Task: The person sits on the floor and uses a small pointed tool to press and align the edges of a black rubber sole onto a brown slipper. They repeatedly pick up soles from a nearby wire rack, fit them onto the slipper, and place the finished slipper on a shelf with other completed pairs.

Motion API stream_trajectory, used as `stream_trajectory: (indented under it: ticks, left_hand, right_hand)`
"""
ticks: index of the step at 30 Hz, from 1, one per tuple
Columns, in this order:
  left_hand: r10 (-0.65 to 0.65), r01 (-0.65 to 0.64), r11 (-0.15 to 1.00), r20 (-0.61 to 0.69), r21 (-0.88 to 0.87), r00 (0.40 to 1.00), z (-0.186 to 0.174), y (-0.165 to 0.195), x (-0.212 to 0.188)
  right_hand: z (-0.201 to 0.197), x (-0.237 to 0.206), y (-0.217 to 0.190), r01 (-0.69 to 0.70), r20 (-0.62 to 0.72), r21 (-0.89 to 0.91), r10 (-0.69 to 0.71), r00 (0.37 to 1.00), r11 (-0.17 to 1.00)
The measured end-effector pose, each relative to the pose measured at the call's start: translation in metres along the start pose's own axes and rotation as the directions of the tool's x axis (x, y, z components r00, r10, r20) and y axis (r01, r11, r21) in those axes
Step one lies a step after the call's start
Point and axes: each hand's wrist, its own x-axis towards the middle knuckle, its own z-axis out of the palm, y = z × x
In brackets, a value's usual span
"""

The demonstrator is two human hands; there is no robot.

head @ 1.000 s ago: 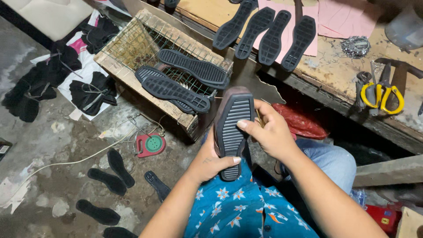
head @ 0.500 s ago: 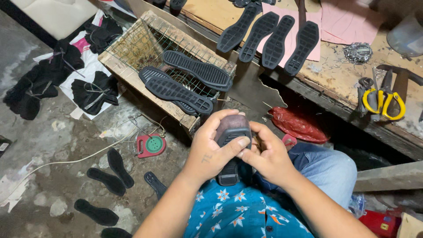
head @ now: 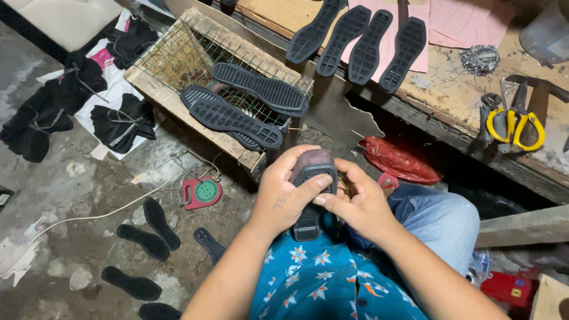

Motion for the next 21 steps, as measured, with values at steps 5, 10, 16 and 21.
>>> stream_trajectory:
  ticks: [5,10,16,21]
  left_hand:
    - [-0.013,0.015,0.997,0.029,-0.073,0.999,0.003,-0.005,0.002]
    - [-0.023,0.024,0.996,0.014,-0.087,1.0,0.004,-0.007,0.009]
    - [-0.051,0.051,0.993,0.0,-0.105,0.999,-0.001,-0.005,0.011]
    - [-0.089,0.091,0.988,0.022,-0.129,0.996,0.004,-0.004,0.009]
  right_hand:
    - [-0.005,-0.003,0.003,-0.028,-0.015,0.015,0.029,0.999,0.999]
    - [0.0,-0.004,0.009,-0.097,-0.139,-0.023,0.093,0.986,0.995]
    - [-0.001,-0.006,-0.01,-0.014,-0.093,0.071,0.02,0.995,0.997]
    - [-0.024,-0.025,-0.056,0.367,-0.216,-0.342,-0.453,0.865,0.865]
